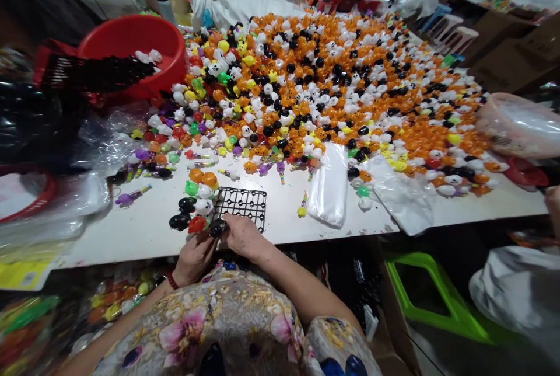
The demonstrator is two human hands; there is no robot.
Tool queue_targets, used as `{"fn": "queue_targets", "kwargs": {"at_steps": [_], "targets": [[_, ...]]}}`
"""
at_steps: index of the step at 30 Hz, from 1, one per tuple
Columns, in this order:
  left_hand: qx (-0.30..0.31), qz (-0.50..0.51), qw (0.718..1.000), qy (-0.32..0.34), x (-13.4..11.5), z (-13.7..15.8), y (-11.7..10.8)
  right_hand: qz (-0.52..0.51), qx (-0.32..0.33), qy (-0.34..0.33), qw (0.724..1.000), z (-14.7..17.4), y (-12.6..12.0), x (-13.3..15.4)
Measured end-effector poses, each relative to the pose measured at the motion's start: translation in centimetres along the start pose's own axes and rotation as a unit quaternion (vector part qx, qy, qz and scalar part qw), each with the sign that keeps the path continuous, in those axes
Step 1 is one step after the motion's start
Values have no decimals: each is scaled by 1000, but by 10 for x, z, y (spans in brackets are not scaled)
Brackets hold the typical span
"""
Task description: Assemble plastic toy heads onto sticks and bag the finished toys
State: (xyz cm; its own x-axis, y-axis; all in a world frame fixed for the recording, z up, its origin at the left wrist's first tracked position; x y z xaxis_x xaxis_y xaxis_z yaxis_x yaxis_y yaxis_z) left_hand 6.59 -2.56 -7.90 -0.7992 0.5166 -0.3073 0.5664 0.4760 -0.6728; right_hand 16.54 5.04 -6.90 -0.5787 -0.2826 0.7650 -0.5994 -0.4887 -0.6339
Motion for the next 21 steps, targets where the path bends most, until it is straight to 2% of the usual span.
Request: {"fn": "queue_targets", "kwargs": {"at_steps": [9, 15, 17, 21], "targets": [[-4, 26, 1000, -12, 4, 0, -1, -41, -38, 2, 998, -4, 2, -4], [32, 27, 998, -41, 5, -2, 4, -62, -38, 82, 994, -8, -6, -27], [31, 22, 999, -35, 4, -3, 4, -64, -38, 73, 995, -10, -5, -28], [-12, 0, 1000, -5, -2, -7, -5, -12, -36, 3, 999, -7, 1, -13]]}}
Point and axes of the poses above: each hand's wrist, its own z-axis away from the middle knuckle, its own y-axis out of the palm, x = y × z, the point moved 9 cm from there along -z, towards the middle knuckle, and after that the axes turned 2 degrees about -x, right-handed, at the moved point
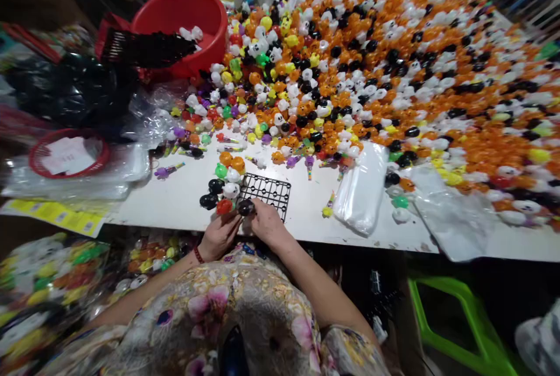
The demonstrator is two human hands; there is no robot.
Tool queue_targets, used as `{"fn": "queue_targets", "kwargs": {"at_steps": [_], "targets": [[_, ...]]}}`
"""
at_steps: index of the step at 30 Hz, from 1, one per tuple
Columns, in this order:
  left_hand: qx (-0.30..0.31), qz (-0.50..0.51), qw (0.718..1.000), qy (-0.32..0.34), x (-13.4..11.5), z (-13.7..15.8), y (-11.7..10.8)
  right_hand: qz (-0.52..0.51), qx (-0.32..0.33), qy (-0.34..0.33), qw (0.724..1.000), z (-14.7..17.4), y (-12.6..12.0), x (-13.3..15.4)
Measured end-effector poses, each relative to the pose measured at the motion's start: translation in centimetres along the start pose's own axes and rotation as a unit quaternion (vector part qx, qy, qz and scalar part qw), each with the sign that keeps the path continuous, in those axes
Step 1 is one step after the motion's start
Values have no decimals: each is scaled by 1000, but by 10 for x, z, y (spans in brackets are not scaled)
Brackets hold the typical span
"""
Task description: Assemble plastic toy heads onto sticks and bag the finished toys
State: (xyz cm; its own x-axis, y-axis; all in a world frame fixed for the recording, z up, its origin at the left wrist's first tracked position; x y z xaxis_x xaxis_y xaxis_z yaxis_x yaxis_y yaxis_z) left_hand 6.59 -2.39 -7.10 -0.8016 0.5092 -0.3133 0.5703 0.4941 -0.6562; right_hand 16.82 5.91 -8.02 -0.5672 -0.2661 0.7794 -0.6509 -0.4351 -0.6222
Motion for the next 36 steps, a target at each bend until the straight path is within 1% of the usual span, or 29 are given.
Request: {"fn": "queue_targets", "kwargs": {"at_steps": [3, 5, 7, 10, 12, 13, 14, 15, 16, 17, 18, 19, 20, 21, 22, 23, 25, 27, 30, 33, 36], "targets": [[-8, 8, 1000, 6, -1, -2, -3, 61, 9, -58, 996, 4, 7, 15], [-4, 16, 1000, 4, 0, -2, -3, 91, 14, -73, 993, 5, 11, 20], [-5, 16, 1000, 7, 0, -3, -2, 96, 17, -74, 992, 3, 13, 22], [-10, 6, 1000, 17, -2, -3, -3, 58, 17, -67, 996, 2, 11, 20], [-6, -3, 1000, 16, -3, -3, -1, 0, 26, -56, 998, 0, 6, 14], [-2, -9, 1000, 12, -2, -2, 0, -33, 24, -44, 998, -2, 0, 8], [3, -14, 1000, 7, -1, -1, 2, -60, 9, -26, 998, -5, -11, 0], [6, -19, 1000, 5, 0, 0, 3, -76, -25, -1, 997, -9, -27, -11], [7, -23, 1000, 4, 0, 1, 4, -76, -79, 27, 994, -13, -48, -23], [4, -27, 1000, 6, 0, 2, 4, -55, -147, 55, 986, -16, -74, -36], [0, -30, 1000, 8, 0, 3, 4, -20, -219, 80, 972, -18, -100, -46], [-3, -30, 999, 9, 0, 3, 4, 28, -278, 100, 955, -19, -123, -54], [-4, -29, 1000, 8, 1, 4, 5, 79, -316, 122, 938, -20, -141, -61], [-3, -27, 1000, 5, 2, 4, 5, 125, -334, 142, 923, -21, -154, -67], [0, -24, 1000, 1, 3, 4, 6, 163, -335, 158, 914, -23, -162, -71], [3, -19, 1000, -2, 4, 4, 7, 188, -328, 169, 910, -24, -165, -75], [11, -8, 1000, -6, 5, 2, 6, 197, -320, 178, 910, -21, -164, -82], [25, 9, 1000, -9, 5, -1, 4, 177, -330, 181, 909, -10, -159, -87], [50, 52, 997, -23, 4, -8, -4, 138, -340, 153, 918, 10, -149, -89], [43, 101, 994, -15, -2, -17, -24, 92, -344, 95, 930, 29, -145, -77], [16, 115, 993, 17, -13, -27, -55, -11, -347, 63, 936, 44, -146, -57]]}}
Point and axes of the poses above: each hand's wrist, its own z-axis away from the middle knuckle, its own y-axis out of the palm, x = y × z, the point moved 9 cm from there along -z, towards the middle knuckle, and after that the axes turned 2 degrees about -x, right-handed, at the moved point
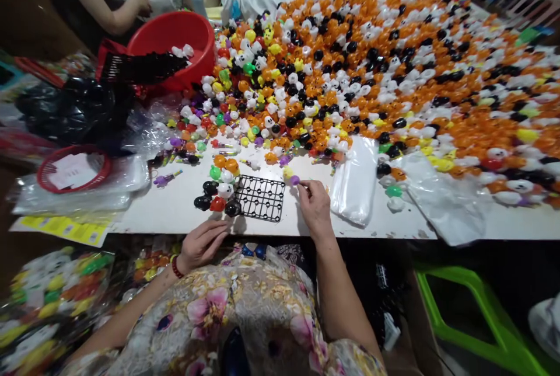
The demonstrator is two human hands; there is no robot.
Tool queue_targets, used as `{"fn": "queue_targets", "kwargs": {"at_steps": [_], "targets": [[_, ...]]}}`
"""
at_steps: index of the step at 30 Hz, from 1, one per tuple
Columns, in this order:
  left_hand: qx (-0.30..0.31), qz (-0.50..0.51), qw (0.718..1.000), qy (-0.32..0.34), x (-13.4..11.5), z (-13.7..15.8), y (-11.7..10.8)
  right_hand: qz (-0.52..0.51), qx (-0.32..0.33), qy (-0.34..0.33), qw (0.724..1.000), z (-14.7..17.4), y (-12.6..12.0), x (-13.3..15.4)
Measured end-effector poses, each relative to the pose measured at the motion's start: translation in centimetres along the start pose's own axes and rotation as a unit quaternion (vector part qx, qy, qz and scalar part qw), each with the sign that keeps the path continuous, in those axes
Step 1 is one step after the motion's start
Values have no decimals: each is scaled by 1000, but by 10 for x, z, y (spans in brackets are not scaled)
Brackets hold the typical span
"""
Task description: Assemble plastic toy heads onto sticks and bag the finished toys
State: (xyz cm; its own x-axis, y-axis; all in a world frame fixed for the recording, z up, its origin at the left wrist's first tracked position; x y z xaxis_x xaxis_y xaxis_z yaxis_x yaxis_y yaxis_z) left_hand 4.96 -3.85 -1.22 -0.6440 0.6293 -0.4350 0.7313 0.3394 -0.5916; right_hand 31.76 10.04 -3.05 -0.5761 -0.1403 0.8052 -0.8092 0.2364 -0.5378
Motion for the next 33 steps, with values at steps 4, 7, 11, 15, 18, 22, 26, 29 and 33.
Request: {"fn": "queue_targets", "kwargs": {"at_steps": [4, 7, 11, 15, 18, 22, 26, 29, 33], "targets": [[-44, -52, 997, 21, -17, -23, -40, -131, 37, 23, 990, 8, 11, 35], [-31, -99, 994, 37, -23, -48, -48, -142, 75, -23, 987, 7, 34, 66], [63, -109, 991, 40, -18, -76, -27, -89, 145, -118, 978, 13, 73, 96], [150, -115, 981, 39, -9, -81, -2, -69, 206, -178, 960, 29, 100, 114], [162, -123, 978, 48, -7, -79, 7, -92, 231, -173, 953, 37, 105, 119], [158, -142, 975, 62, -7, -79, 12, -138, 259, -120, 948, 40, 107, 113], [160, -154, 972, 71, -6, -80, 17, -220, 302, -94, 923, 38, 112, 106], [160, -161, 972, 67, -4, -80, 19, -203, 265, -85, 939, 16, 106, 87], [161, -155, 973, 59, -1, -79, 22, -42, 110, 21, 993, -45, 79, 33]]}}
Point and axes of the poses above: each hand's wrist, its own z-axis away from the middle knuckle, its own y-axis out of the palm, x = y × z, the point moved 9 cm from there along -z, towards the middle knuckle, and after that the axes turned 2 degrees about -x, right-handed, at the moved point
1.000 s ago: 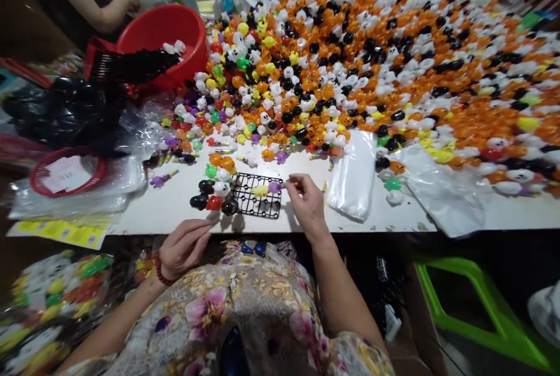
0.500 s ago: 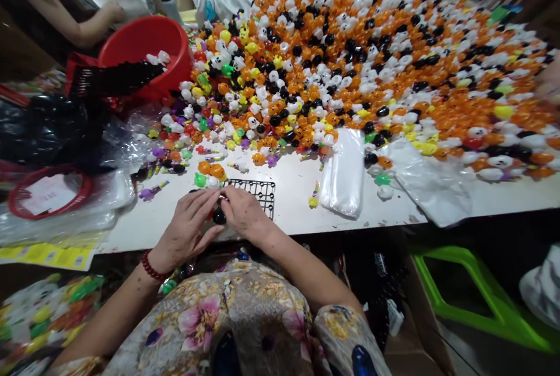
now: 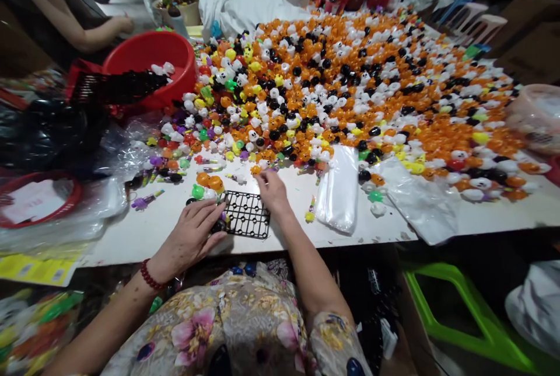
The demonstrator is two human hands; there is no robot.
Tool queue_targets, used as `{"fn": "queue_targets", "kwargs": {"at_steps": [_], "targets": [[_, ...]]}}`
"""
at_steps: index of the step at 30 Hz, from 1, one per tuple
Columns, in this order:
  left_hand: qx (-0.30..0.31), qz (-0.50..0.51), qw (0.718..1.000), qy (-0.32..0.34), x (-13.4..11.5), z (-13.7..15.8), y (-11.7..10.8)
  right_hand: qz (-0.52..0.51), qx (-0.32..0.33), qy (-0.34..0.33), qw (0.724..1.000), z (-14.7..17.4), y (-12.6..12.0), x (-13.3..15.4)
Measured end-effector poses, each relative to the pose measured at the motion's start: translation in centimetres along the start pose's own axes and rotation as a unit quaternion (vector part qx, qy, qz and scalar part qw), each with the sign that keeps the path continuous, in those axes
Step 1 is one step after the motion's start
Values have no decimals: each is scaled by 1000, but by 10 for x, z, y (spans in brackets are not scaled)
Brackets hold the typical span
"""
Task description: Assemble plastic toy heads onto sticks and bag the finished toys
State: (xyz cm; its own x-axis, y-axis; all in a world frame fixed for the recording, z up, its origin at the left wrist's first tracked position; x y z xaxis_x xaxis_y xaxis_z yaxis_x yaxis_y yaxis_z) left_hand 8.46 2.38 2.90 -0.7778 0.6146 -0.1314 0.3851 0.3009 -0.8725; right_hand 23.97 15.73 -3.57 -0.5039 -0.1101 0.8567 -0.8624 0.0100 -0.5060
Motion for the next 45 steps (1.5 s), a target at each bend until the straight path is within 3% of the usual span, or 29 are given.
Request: {"fn": "queue_targets", "kwargs": {"at_steps": [3, 6, 10, 14, 19, 24, 27, 33, 35, 45], "targets": [[-4, 8, 1000, 2, -1, 0, 0, 102, -107, 110, 983, -34, -33, -35], [-6, 6, 1000, 7, -2, -1, -1, 99, -137, 162, 972, -57, -43, -54], [2, 12, 1000, 1, -1, 0, 0, 14, -144, 164, 976, -70, -39, -60], [3, 12, 1000, 1, -1, 2, 1, -26, -138, 129, 982, -53, -38, -44], [10, 17, 1000, -7, 0, 2, 2, 23, -62, 36, 997, -5, -22, -12], [24, 14, 1000, -8, 1, 1, 3, 92, -13, -48, 995, 30, 0, 4], [30, 15, 999, -10, 2, 2, 4, 58, 22, -47, 997, 37, 15, 3], [30, 21, 999, -7, 3, 0, 3, -100, 147, 75, 981, 54, 63, -10], [30, 24, 999, -4, 2, -1, 2, -118, 176, 87, 973, 60, 74, -9], [51, 21, 998, -4, 3, -2, 5, -25, 231, -53, 971, 61, 79, 18]]}}
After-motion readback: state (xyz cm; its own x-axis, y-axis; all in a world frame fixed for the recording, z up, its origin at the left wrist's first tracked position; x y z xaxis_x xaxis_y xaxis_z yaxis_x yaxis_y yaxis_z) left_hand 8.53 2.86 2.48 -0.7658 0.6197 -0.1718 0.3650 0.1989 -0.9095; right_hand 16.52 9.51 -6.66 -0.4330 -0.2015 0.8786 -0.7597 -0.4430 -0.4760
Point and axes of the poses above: each hand's wrist, its own z-axis away from the middle knuckle, its own y-axis out of the palm, x = y × z, the point moved 9 cm from there along -z, towards the middle knuckle, and after that the axes turned 2 degrees about -x, right-handed, at the moved point
